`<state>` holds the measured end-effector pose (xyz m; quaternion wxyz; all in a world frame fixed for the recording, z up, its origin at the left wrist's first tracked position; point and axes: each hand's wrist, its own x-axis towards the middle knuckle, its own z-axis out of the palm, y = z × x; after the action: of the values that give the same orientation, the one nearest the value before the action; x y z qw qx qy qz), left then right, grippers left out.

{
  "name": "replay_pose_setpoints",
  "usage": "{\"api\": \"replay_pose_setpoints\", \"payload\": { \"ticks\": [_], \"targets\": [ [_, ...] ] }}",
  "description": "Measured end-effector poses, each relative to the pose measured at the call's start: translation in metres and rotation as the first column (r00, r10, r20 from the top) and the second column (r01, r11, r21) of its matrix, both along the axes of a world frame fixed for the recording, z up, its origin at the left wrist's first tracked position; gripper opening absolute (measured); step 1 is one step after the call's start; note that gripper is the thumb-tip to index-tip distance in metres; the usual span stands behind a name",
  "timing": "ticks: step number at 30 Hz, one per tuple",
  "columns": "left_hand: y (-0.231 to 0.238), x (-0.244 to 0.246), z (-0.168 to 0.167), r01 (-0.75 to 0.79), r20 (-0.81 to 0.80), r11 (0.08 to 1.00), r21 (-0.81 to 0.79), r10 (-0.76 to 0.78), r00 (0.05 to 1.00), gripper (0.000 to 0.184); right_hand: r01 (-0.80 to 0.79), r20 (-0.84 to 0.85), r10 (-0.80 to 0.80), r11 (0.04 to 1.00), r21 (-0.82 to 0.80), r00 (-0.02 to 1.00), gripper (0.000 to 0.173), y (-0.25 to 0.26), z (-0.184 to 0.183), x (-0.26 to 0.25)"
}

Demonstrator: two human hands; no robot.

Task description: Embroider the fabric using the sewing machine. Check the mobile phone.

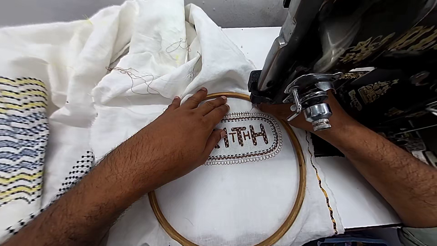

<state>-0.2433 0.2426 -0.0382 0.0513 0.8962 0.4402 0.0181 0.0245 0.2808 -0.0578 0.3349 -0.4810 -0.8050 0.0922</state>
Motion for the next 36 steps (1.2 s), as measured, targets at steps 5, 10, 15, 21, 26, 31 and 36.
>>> {"api": "replay_pose_setpoints", "payload": {
  "ticks": [5,10,15,21,26,31,36],
  "targets": [
    [-0.001,0.001,0.001,-0.009,-0.007,1.0,-0.002,0.009,1.0,0.058,-0.014,0.037,0.013,0.999,0.038,0.999,0.02,0.001,-0.003,0.001],
    [-0.002,0.0,0.001,0.003,-0.011,1.0,-0.001,-0.003,1.0,0.058,-0.024,0.066,0.024,1.0,-0.008,0.998,0.024,0.004,0.001,0.002],
    [-0.003,0.0,0.003,0.003,-0.028,1.0,-0.005,-0.003,1.0,0.058,-0.041,0.085,0.041,0.999,-0.012,0.996,0.027,0.007,-0.002,0.003],
    [-0.002,0.0,0.002,0.002,-0.02,1.0,-0.023,-0.002,1.0,0.057,-0.039,0.063,0.041,0.999,-0.034,0.997,0.03,0.009,-0.004,0.003],
    [-0.001,0.0,0.001,0.0,-0.021,1.0,-0.009,-0.001,1.0,0.057,-0.023,0.086,0.025,0.999,-0.022,0.996,0.03,0.01,-0.006,0.002],
    [0.0,0.0,0.0,-0.003,-0.014,1.0,-0.004,0.002,1.0,0.057,-0.019,0.075,0.021,1.0,-0.021,0.997,0.031,0.012,-0.007,0.002],
    [0.0,0.0,0.0,-0.004,-0.009,1.0,0.002,0.004,1.0,0.057,-0.016,0.094,0.016,1.0,0.002,0.995,0.031,0.012,-0.009,0.002]
  ]
}}
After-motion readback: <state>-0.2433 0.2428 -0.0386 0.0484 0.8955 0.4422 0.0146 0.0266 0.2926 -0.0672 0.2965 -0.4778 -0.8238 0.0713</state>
